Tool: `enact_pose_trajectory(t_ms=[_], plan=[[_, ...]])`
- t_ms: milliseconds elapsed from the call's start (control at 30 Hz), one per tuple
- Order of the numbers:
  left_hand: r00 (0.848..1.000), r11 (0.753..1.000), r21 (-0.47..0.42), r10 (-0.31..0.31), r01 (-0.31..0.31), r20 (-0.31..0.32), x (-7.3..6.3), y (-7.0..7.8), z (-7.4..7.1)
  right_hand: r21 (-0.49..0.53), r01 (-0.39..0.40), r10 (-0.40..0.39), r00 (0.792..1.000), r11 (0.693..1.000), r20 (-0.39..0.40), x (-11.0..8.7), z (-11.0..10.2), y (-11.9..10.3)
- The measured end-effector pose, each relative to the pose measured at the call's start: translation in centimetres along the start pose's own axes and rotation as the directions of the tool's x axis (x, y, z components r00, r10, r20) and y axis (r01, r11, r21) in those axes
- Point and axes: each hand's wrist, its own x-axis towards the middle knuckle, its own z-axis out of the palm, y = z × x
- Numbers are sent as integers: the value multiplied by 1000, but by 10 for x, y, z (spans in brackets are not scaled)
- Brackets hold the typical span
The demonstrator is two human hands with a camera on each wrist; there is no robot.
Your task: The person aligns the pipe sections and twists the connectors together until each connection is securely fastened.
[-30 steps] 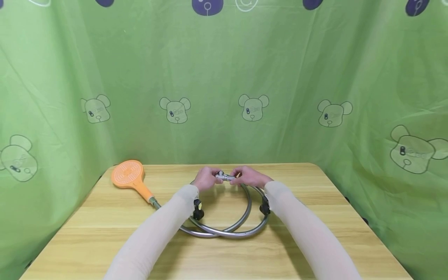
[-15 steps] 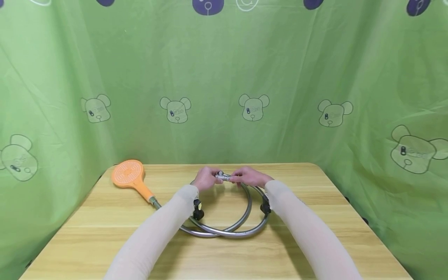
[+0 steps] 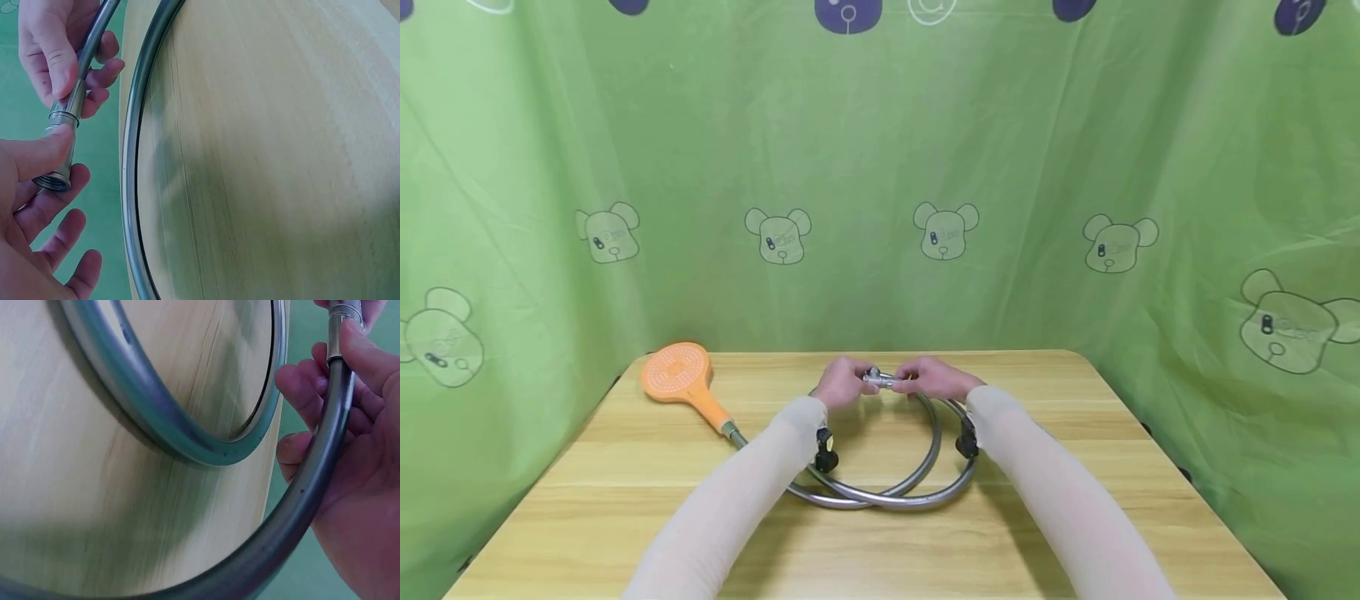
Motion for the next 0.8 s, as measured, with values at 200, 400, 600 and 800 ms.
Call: enact_pose_trajectory(t_ms=[200,400,600,800], plan=[[1000,999,24,22,-22,-6,1,-1,1,-28,-3,3,1000,1000,23,0,-1,3],[1000,1000,-1,-9,9,-7,0,2,-2,2,-21,21,999,1000,-26,-1,0,1],[1000,999,-15,-28,28,2,-1,2,-3,36,29,-25,994,999,-105,1,6,1],[999,999,-22,-34,34,-3,0,1,-1,37,44,-39,992,998,-116,3,8,5]])
